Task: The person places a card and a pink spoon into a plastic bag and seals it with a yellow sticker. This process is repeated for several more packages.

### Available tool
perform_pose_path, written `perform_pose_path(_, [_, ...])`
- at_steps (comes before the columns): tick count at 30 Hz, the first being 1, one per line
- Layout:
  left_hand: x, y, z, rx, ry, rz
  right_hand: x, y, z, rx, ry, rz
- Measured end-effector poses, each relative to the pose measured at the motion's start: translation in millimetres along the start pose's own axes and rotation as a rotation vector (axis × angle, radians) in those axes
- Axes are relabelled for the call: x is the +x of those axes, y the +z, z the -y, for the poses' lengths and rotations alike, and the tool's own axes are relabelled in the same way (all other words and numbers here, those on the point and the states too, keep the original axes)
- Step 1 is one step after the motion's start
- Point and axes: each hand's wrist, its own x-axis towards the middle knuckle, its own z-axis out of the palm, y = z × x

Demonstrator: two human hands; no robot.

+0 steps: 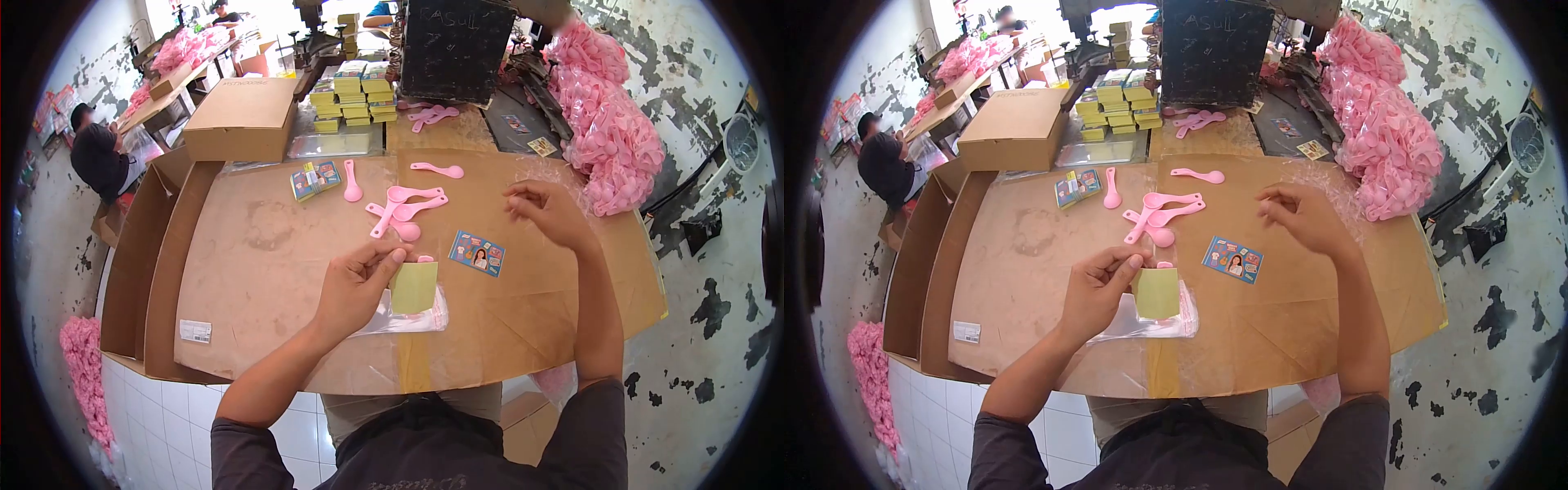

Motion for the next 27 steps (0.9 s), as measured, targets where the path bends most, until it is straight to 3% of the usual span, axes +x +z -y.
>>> perform_pose_path(2, [0.0,-1.1,0.3,0.01,-0.006,0.011,3.6,-1.8,-6.0,-0.4,0.013,-0.141])
perform_pose_path(3, [0.3,-1.6,0.5,0.012,-0.007,0.014,7.6,-2.2,-22.2,-1.023,-0.158,-0.424])
perform_pose_path(5, [1.7,-3.8,6.1,0.033,0.019,0.013,9.0,-2.0,-30.4,-1.429,-0.451,-0.615])
perform_pose_path(7, [3.1,-4.1,5.9,0.029,0.007,0.001,8.2,-0.7,-21.8,-0.992,-0.65,-0.415])
perform_pose_path(9, [2.6,-1.6,0.8,0.0,-0.053,-0.008,-2.6,25.8,-4.4,-0.432,-0.591,-0.086])
perform_pose_path(11, [2.3,1.7,2.2,-0.014,-0.075,-0.015,-32.0,55.3,38.1,-0.072,-0.226,0.328])
perform_pose_path(13, [2.5,3.0,2.6,-0.023,-0.092,-0.015,-43.9,94.3,37.2,0.167,-0.527,0.332])
perform_pose_path(16, [1.2,1.8,6.2,-0.03,-0.091,0.0,-44.6,122.3,24.8,0.382,-0.334,0.361])
perform_pose_path(21, [2.0,-1.2,2.2,-0.021,-0.038,0.056,-39.6,125.2,16.1,0.472,-0.267,0.274])
perform_pose_path(24, [4.4,-7.3,10.3,0.128,-0.117,0.051,-40.9,123.3,17.6,0.521,-0.218,0.228])
perform_pose_path(27, [4.5,-6.8,8.7,0.076,-0.141,0.016,-41.2,122.8,15.8,0.559,-0.202,0.233])
